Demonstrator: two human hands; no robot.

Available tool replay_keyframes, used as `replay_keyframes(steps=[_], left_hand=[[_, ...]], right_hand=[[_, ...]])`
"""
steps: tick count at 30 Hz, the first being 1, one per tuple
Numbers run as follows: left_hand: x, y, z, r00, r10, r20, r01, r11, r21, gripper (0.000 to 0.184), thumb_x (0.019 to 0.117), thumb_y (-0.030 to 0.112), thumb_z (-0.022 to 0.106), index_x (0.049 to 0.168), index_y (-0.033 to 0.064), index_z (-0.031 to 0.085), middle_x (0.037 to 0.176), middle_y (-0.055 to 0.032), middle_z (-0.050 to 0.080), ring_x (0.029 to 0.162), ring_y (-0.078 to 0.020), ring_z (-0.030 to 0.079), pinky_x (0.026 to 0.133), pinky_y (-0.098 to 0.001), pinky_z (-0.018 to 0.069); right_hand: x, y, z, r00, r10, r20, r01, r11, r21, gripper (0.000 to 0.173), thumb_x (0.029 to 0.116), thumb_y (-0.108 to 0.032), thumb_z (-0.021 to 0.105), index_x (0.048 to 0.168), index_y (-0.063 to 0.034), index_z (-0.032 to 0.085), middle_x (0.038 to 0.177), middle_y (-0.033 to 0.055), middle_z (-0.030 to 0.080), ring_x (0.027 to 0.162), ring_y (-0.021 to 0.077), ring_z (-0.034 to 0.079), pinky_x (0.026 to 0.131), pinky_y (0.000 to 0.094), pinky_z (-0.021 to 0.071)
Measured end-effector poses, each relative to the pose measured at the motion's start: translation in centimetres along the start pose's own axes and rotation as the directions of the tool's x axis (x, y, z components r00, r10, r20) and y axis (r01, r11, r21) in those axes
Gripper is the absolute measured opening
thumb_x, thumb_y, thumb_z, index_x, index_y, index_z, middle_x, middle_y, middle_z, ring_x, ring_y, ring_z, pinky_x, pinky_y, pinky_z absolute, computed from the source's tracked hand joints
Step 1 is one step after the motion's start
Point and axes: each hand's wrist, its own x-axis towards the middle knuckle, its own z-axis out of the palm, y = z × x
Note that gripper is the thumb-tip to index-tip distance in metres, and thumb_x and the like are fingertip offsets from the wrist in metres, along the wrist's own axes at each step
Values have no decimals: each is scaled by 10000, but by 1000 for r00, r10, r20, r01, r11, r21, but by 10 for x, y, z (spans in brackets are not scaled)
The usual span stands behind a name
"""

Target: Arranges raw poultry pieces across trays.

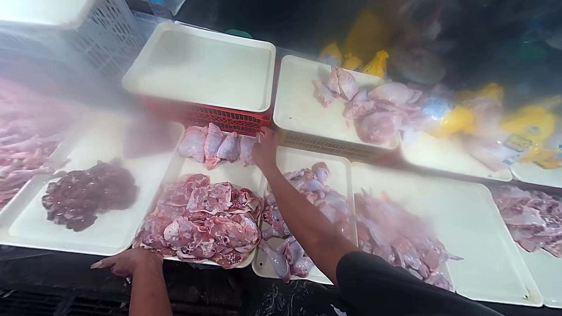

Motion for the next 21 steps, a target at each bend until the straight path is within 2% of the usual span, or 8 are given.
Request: replay_keyframes(steps=[4, 6, 8, 12, 14, 16, 18, 21], left_hand=[[-3, -2, -2, 997, 12, 73, -5, 996, -84, 794, 1094, 552, 115, 1429, -72, 475, 1372, -276, 574, 1249, -354, 582, 969, -583, 502], [-1, -5, -2, 996, 19, 86, -9, 994, -113, 800, 1093, 556, 103, 1441, -69, 462, 1379, -275, 568, 1254, -355, 576, 972, -589, 499], [-1, -8, -4, 994, 29, 102, -15, 991, -129, 782, 1096, 540, 93, 1467, -61, 429, 1408, -267, 549, 1275, -346, 561, 991, -578, 496], [-9, -3, -8, 984, 44, 170, -19, 989, -146, 776, 1099, 525, 51, 1491, -47, 399, 1443, -247, 531, 1306, -317, 549, 1024, -544, 493], [-12, -3, -9, 983, 32, 179, -5, 989, -148, 783, 1096, 526, 53, 1480, -53, 412, 1430, -261, 536, 1295, -334, 551, 1017, -557, 488], [-13, 4, -5, 986, 21, 164, 12, 980, -197, 774, 1097, 518, 61, 1473, -59, 414, 1417, -263, 543, 1280, -327, 560, 1012, -548, 493], [-11, 2, -4, 992, 21, 123, 5, 978, -206, 750, 1107, 501, 79, 1486, -57, 408, 1425, -251, 546, 1279, -313, 567, 1013, -535, 498], [-12, 4, -5, 993, 38, 115, -14, 979, -205, 760, 1101, 496, 49, 1502, -61, 374, 1448, -258, 520, 1302, -318, 550, 1023, -543, 493]], right_hand=[[-20, 29, 28, 985, -103, 138, 139, 949, -283, 686, 960, -375, 599, 1577, -153, 394, 1645, 262, 265, 1526, 447, 247, 1197, 690, 235], [-27, 37, 37, 974, -206, 98, 228, 892, -391, 640, 992, -419, 554, 1544, -119, 431, 1652, 227, 293, 1546, 427, 222, 1239, 642, 179], [-31, 43, 42, 968, -238, 81, 247, 839, -485, 688, 1004, -478, 548, 1549, -80, 413, 1692, 225, 193, 1569, 434, 146, 1253, 638, 138], [-29, 24, 17, 936, -36, 351, 219, 839, -498, 985, 983, -631, 542, 1643, -25, 132, 1706, 267, 38, 1579, 458, 18, 1215, 725, 14], [-21, 10, -19, 843, -5, 538, 257, 882, -395, 978, 984, -614, 566, 1633, -3, 162, 1704, 270, 53, 1573, 467, 67, 1210, 728, 95], [-5, -7, -70, 782, -227, 580, 381, 911, -157, 719, 1012, -498, 597, 1525, -12, 460, 1646, 237, 311, 1505, 403, 339, 1197, 626, 317], [23, -23, -129, 785, -416, 460, 476, 879, -16, 425, 1052, -328, 569, 1399, -86, 611, 1442, 125, 595, 1268, 235, 622, 1075, 462, 524], [98, -21, -193, 918, -373, 136, 396, 877, -270, 391, 1064, -337, 517, 1353, -101, 635, 1281, 112, 692, 1139, 230, 686, 993, 468, 557]])
